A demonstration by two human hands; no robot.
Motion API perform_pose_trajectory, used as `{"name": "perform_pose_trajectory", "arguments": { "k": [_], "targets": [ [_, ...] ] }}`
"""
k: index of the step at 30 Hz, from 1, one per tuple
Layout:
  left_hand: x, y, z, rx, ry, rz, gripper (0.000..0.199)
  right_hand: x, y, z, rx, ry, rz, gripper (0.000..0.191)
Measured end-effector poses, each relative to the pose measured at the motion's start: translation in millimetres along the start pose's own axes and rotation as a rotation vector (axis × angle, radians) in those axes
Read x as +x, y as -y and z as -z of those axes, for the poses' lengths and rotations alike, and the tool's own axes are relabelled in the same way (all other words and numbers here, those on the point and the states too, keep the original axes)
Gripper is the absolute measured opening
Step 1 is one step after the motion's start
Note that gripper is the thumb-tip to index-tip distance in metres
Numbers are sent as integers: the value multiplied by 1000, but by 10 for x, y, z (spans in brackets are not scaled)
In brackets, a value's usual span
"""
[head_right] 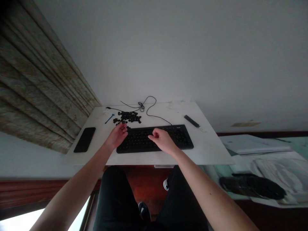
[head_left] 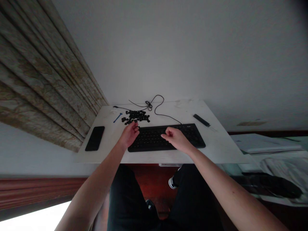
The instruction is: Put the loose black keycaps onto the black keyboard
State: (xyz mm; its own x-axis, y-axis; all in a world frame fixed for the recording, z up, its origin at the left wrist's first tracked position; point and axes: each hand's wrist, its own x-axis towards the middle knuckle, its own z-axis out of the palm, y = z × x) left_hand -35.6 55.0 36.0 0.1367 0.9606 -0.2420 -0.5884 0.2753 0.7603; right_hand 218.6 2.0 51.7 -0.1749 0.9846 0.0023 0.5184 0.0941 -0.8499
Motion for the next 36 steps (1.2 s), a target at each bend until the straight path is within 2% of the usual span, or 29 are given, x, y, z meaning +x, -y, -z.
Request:
{"name": "perform_pose_trajectory", "arguments": {
  "k": [4, 9, 14, 21, 23, 25, 31, 33, 36],
  "targets": [
    [-290, 189, -221, -192, 118, 123, 18, 31, 270, -119, 175, -53, 80, 26],
    [-493, 330, -365, -226, 182, 197, 21, 2, 521, -183, 233, -33, 191, 25],
    [-576, 387, -407, -15, 165, 183, 29, -35, 530, -178, 157, 21, 275, 24],
    [-643, 538, -409, 378, 189, 106, 37, -80, 268, -176, 60, 147, 279, 21],
    [-664, 603, -390, 532, 188, 51, 39, -116, 189, -173, 44, 169, 237, 16],
    [-669, 642, -335, 677, 144, -60, 38, -152, 107, -167, 43, 166, 159, 13],
    [-585, 537, 83, 1091, -81, -606, 16, -156, -108, -143, 234, 116, -155, 17],
    [-572, 512, 219, 1287, -81, -701, 19, -110, -129, -159, 303, 126, -228, 15],
    [-572, 542, 326, 1496, 7, -777, 26, 8, -91, -235, 355, 172, -264, 11]
  ]
}}
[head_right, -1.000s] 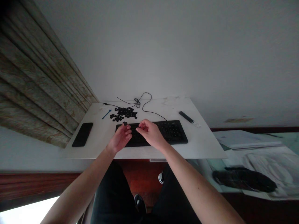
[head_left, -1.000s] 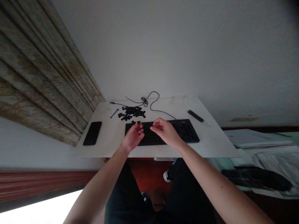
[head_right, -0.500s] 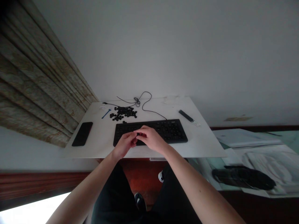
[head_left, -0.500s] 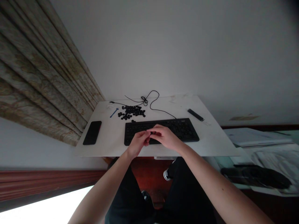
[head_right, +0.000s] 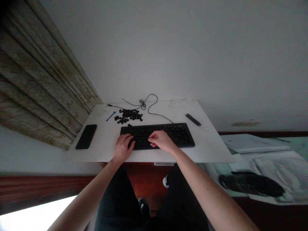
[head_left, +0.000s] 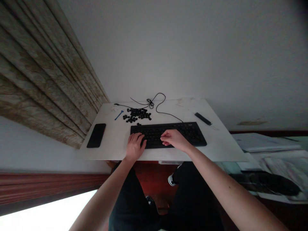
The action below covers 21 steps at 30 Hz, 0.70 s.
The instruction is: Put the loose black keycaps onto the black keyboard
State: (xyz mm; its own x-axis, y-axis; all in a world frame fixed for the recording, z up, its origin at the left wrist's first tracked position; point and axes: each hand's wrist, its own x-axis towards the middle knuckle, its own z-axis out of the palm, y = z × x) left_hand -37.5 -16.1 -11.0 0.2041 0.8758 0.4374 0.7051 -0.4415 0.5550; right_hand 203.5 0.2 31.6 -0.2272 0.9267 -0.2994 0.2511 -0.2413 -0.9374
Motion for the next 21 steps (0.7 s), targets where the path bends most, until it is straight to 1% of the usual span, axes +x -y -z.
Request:
{"name": "perform_pose_trajectory", "arguments": {
  "k": [3, 6, 8, 11, 13, 17, 21],
  "targets": [
    [-29, 14, -49, 76, 44, -77, 32, 168, 95, -115, -46, 45, 0, 6],
    [-26, 16, -75, 90, 75, -94, 35, 363, 212, -207, -156, 64, 2, 4],
    [-21, 23, -76, 79, 96, -98, 35, 491, 287, -239, -283, 66, 35, 5],
    [-19, 34, -71, 78, 98, -95, 35, 655, 371, -257, -508, 68, 133, 7],
    [-19, 41, -72, 74, 94, -90, 35, 736, 398, -265, -597, 85, 165, 7],
    [-16, 50, -85, 80, 89, -95, 35, 824, 388, -299, -601, 121, 112, 6],
    [-13, 54, -90, 84, 77, -101, 34, 854, 353, -336, -561, 109, 44, 6]
  ]
}}
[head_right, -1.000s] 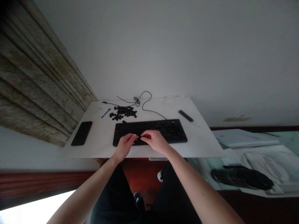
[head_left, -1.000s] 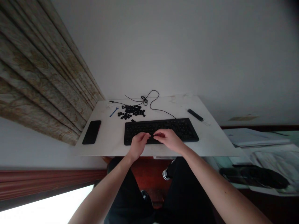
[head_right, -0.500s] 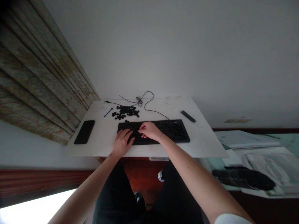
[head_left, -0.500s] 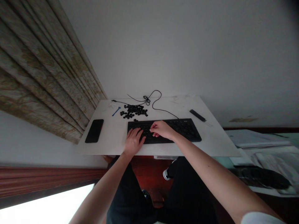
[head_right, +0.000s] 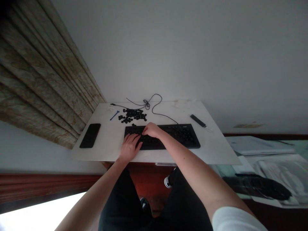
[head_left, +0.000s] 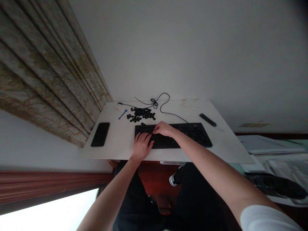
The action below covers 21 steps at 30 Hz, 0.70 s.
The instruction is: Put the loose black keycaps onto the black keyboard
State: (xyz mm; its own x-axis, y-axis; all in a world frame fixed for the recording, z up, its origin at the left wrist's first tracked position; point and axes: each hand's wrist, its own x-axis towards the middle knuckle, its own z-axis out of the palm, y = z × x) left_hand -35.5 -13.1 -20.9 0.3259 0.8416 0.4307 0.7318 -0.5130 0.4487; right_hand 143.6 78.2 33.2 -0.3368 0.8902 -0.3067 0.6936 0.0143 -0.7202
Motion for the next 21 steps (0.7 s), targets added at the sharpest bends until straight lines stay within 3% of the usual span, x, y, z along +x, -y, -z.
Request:
{"name": "perform_pose_trajectory", "arguments": {
  "k": [21],
  "targets": [
    [-47, -30, 30, -148, 22, 42, 22, 58, -76, 9, -67, 4, 21, 5]
  ]
}}
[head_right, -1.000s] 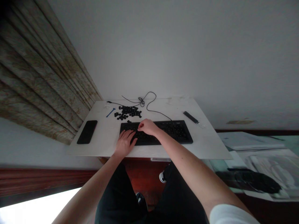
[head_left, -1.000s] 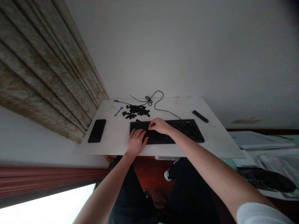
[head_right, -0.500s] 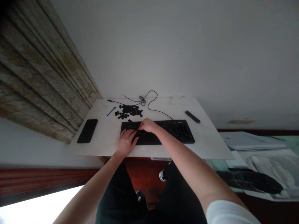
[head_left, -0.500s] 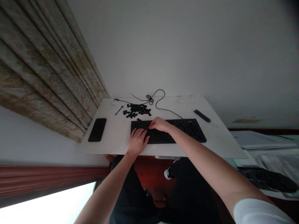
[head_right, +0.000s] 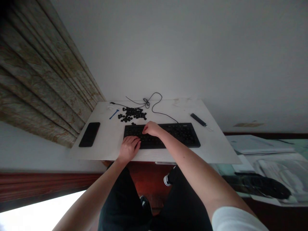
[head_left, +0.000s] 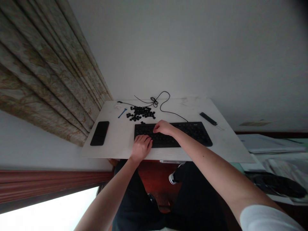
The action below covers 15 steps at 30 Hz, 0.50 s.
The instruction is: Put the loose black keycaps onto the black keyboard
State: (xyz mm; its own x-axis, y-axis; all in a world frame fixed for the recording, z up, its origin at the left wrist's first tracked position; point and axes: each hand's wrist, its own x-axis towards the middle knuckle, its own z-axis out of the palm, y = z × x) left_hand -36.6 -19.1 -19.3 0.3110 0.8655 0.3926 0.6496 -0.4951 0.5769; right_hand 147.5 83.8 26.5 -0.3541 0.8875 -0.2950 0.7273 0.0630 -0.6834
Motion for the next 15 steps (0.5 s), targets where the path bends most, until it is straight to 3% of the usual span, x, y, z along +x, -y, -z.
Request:
{"name": "perform_pose_trajectory", "arguments": {
  "k": [15],
  "targets": [
    [2, -15, 3, 134, 0, -68, 21, 18, 13, -6, -83, -7, -18, 9]
  ]
}}
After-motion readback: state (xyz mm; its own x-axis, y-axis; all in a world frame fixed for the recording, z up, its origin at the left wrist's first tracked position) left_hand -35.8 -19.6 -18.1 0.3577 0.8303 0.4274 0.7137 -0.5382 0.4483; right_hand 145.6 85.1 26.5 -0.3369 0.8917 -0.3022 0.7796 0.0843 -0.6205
